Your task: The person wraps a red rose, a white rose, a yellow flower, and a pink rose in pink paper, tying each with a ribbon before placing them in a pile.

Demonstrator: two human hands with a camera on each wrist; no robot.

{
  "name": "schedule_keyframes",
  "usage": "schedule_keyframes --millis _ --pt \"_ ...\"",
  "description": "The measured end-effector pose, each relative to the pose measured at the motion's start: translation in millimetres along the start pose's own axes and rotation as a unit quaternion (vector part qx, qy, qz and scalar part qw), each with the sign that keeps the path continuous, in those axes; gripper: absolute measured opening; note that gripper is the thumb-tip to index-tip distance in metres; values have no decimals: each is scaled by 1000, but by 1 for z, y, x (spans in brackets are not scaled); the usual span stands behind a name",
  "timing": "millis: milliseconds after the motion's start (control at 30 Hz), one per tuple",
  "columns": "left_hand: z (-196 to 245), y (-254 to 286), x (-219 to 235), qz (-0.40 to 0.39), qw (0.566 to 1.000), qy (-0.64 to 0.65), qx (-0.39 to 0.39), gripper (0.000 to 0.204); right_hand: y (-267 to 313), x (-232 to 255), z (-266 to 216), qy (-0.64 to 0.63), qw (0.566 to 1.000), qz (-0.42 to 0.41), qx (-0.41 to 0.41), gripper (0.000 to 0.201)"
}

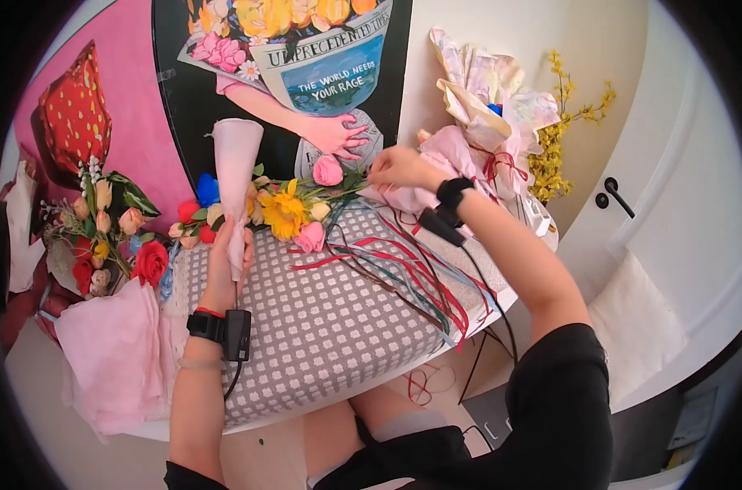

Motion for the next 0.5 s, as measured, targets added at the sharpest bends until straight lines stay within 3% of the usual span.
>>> schedule_keyframes --millis 67,100,133,200,267,333,400,467,500 --pt "-1 1 -4 -3 1000 -11 16 29 -21 -21 4 89 993 -58 43 29" --pt "0 2 -5 2 1000 -18 21 30 -20 -32 2 168 980 -93 -55 38" --pt "2 2 -6 5 1000 -20 17 30 -19 -37 -17 170 980 -94 -50 38" --pt "2 3 -8 12 1000 0 17 31 -15 -40 -70 261 965 -10 24 38" --pt "2 2 -3 18 1000 -15 19 35 -19 -60 -102 83 988 27 128 31" --pt "0 3 -10 -46 996 71 21 42 -23 -100 -116 -38 990 32 129 36" --pt "-4 -1 -2 -60 996 58 17 44 -20 -148 -117 -179 974 -53 131 44" --pt "-8 -2 12 24 999 37 13 35 -34 -197 -95 -288 933 -150 153 50" --pt "-1 -2 6 25 999 19 -13 32 -32 -204 -96 -286 931 -159 164 50"
Point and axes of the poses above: each hand's wrist, its own y-axis away from the middle knuckle, its own x-axis out of the back of the hand, z = x × y, the point moved 8 cm from there along -y, towards the middle knuckle, and after that the axes turned 11 degrees about -z, right-handed, at the moved point
